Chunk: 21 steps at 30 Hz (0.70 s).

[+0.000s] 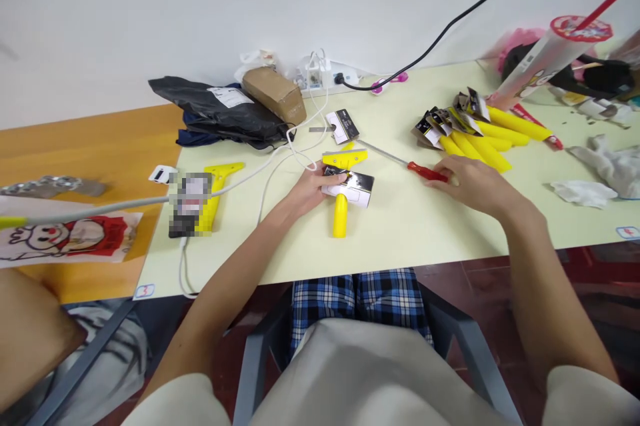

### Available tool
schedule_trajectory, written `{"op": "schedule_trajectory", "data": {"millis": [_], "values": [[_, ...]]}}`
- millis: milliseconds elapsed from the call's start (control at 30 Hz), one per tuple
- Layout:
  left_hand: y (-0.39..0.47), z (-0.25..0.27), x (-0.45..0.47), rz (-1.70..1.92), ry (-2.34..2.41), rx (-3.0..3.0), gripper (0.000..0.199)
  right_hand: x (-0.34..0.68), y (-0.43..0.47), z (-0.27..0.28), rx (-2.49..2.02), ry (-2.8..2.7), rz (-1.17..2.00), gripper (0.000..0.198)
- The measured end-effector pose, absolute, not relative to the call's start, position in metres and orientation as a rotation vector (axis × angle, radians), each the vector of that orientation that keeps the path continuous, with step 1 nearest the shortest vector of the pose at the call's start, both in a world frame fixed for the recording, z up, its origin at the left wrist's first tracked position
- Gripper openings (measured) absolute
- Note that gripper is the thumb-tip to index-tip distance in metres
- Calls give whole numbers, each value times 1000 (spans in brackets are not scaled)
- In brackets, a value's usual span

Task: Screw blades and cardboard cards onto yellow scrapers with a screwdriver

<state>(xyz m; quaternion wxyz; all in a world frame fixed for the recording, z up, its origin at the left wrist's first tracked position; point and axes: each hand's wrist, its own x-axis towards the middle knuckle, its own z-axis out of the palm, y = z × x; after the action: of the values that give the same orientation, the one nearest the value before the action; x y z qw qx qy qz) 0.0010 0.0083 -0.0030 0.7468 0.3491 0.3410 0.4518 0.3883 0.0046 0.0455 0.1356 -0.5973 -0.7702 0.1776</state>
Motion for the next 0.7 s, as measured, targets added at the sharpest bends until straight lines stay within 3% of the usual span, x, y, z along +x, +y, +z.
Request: {"op": "schedule_trajectory", "data": {"millis": [133,367,500,600,700], "values": [[9,-3,0,993,756,743,43,383,-2,72,-1601,-2146,300,54],[11,-5,-2,1005,757,711,43,314,8,189,-1063,-1867,56,28],[13,-8,-4,1010,739,700,40,251,20,226,-759,-1903,378,15],[16,-9,-6,1040,722,675,38,213,38,227,-555,-1875,474,20],[18,-9,-8,1066,724,646,39,187,57,216,-333,-1766,535,11]]}}
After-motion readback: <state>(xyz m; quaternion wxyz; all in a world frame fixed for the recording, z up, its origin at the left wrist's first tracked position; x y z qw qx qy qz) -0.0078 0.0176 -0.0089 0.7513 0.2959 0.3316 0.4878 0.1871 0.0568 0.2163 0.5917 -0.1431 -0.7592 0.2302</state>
